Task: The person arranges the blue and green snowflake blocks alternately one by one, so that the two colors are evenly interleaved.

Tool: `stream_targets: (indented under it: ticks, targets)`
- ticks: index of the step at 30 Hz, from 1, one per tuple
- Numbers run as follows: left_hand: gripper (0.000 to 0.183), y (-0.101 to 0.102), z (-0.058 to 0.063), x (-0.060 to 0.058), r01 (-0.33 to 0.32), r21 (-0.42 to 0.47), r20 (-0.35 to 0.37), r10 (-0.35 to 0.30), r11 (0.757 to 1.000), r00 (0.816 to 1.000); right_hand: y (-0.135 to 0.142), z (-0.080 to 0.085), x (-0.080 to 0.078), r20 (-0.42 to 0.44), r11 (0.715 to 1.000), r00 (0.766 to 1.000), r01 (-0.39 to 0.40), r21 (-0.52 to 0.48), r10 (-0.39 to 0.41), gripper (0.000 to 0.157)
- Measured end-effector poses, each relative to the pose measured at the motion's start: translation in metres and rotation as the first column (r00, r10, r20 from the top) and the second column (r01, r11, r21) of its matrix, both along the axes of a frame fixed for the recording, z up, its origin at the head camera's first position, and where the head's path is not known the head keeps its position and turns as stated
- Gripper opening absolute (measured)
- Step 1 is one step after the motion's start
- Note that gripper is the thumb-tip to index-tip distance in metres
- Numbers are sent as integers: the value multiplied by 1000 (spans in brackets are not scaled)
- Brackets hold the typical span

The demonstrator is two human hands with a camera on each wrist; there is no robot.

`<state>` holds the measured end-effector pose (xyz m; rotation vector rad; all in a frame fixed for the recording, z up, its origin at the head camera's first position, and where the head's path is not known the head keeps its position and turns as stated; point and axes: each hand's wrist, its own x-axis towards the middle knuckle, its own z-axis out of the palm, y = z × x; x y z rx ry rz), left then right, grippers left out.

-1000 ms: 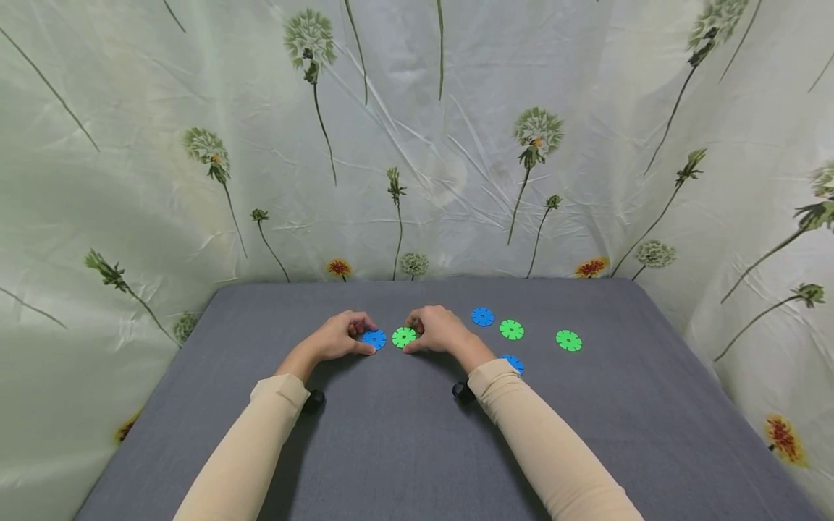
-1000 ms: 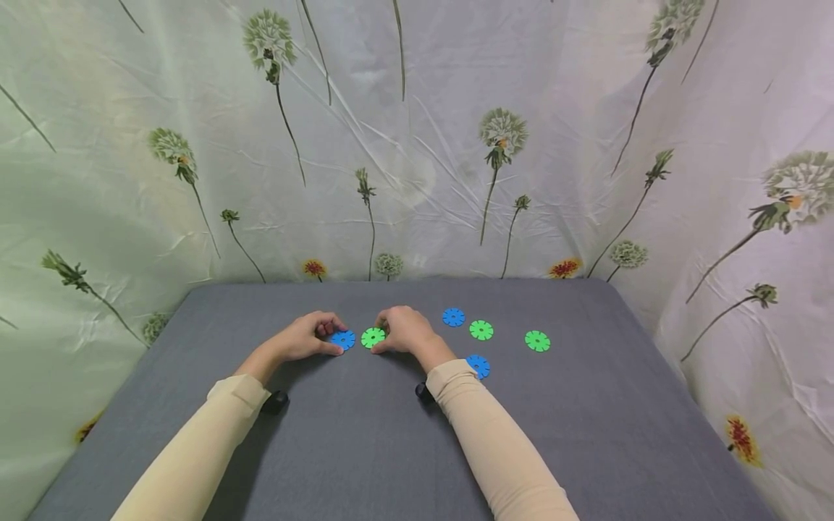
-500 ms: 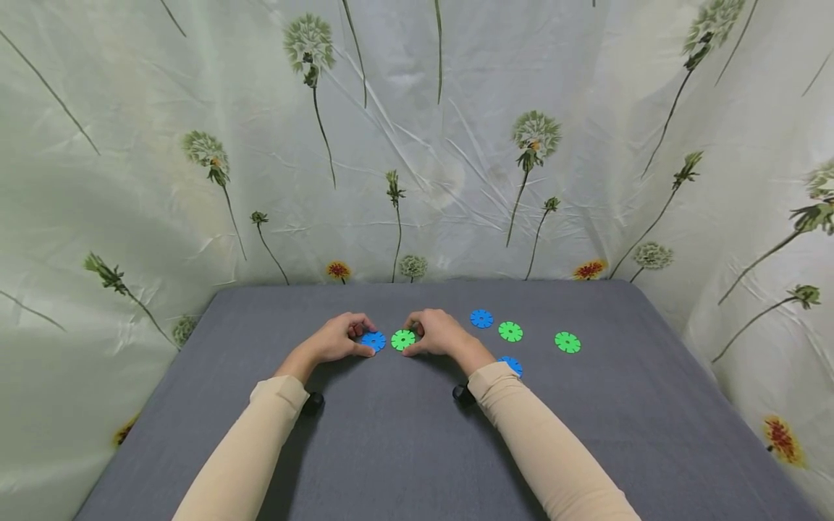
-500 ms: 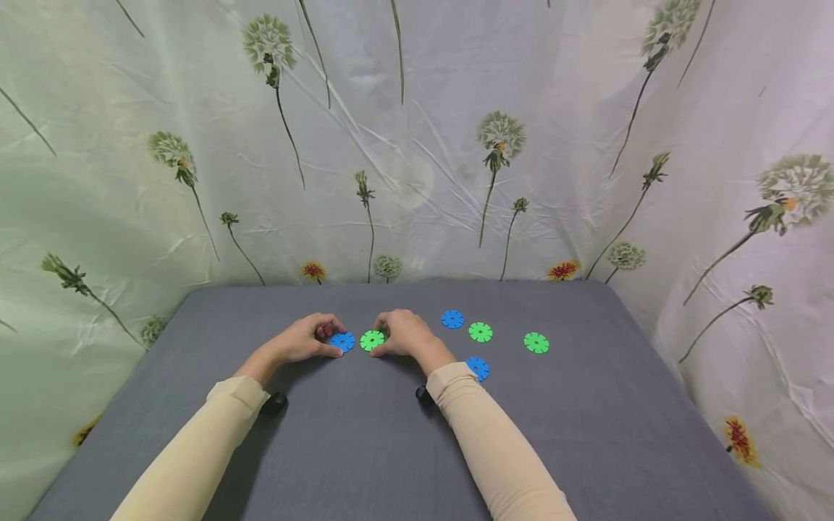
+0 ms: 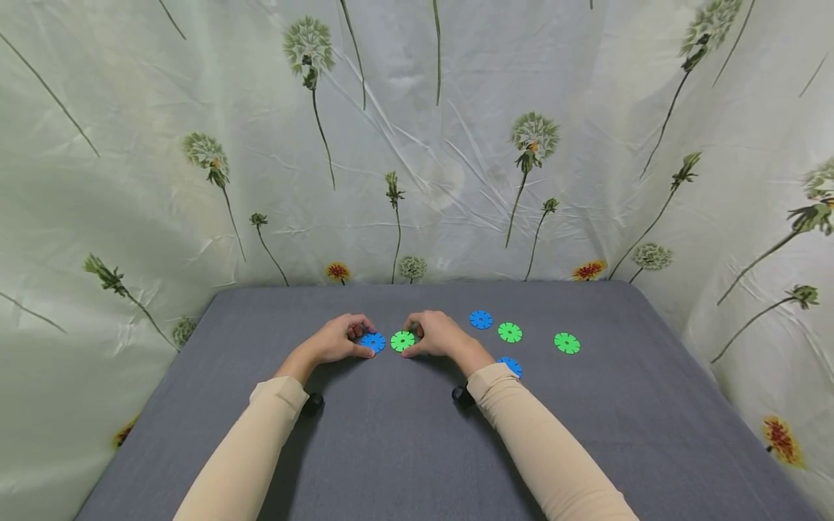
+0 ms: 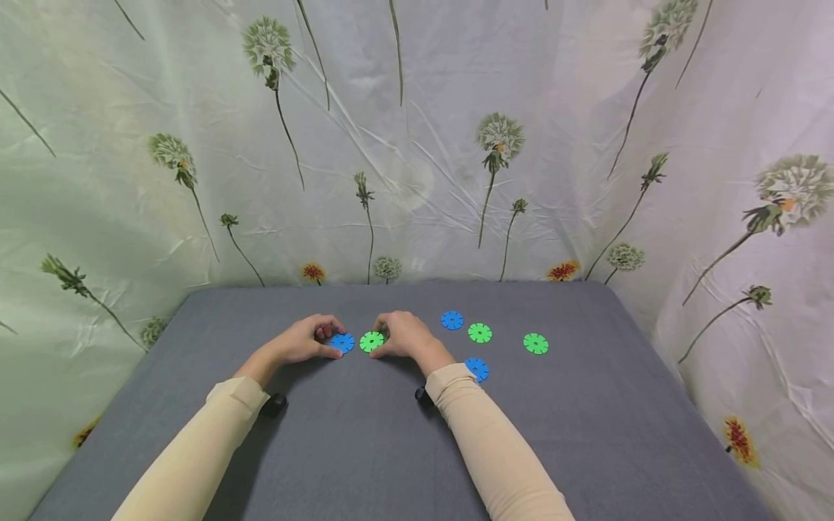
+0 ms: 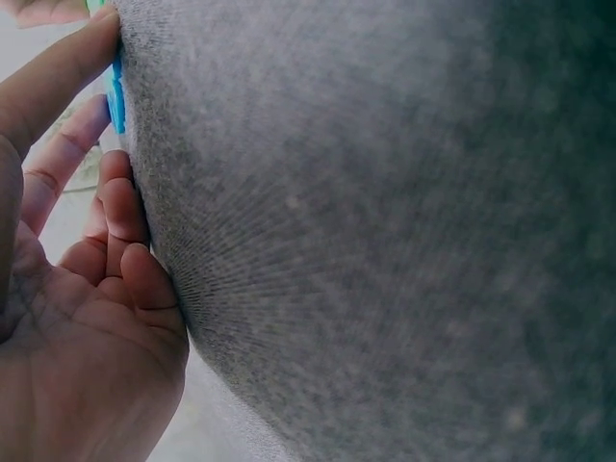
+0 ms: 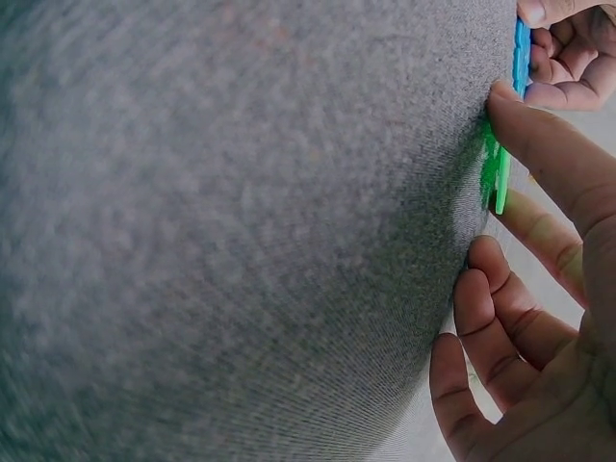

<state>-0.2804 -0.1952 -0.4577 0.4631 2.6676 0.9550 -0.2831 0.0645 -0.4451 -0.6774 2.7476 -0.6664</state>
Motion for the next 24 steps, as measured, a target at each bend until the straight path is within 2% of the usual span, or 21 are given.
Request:
stream_targets:
  ticks: [17, 24]
  targets:
    - [37, 1, -1, -1, -4, 1, 12, 4, 1000, 1000, -2, 2, 1, 32, 1000, 999, 29, -1, -29, 46]
    - [37, 1, 1, -1, -10, 9, 18, 10, 1000, 1000, -2, 3, 1, 19, 1000, 1000, 25, 1, -25, 47]
